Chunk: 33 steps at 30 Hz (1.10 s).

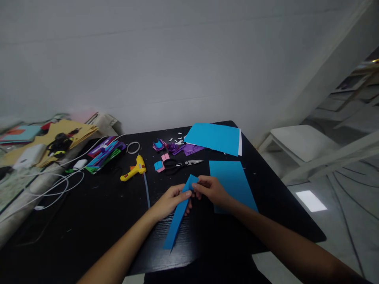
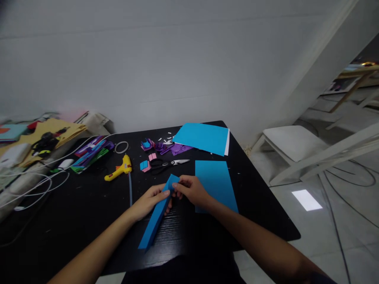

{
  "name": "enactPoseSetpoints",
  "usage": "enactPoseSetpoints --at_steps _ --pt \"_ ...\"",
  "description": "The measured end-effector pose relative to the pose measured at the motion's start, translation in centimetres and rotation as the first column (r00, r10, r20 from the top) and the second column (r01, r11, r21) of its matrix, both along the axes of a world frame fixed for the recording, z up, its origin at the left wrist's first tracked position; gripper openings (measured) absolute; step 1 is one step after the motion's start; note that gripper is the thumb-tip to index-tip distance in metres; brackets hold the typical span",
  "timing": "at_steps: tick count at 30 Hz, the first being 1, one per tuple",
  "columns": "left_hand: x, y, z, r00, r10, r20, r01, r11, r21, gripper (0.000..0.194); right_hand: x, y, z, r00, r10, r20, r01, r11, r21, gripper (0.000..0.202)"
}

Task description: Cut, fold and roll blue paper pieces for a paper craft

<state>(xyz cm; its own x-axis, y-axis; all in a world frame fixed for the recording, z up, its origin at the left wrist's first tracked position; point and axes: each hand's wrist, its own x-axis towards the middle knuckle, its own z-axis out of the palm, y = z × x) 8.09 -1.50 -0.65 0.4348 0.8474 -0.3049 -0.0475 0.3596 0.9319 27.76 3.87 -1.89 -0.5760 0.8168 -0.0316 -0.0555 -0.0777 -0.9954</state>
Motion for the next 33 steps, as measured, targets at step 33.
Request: enactPoseSetpoints --at_steps 33 --pt "-0.14 -0.05 0.00 1.000 -0.031 -0.004 0.031 1.000 0.006 0.041 0.06 -0.13 -0.39 0.987 0.150 -0.059 -0.154 0.985 -0.074 0.041"
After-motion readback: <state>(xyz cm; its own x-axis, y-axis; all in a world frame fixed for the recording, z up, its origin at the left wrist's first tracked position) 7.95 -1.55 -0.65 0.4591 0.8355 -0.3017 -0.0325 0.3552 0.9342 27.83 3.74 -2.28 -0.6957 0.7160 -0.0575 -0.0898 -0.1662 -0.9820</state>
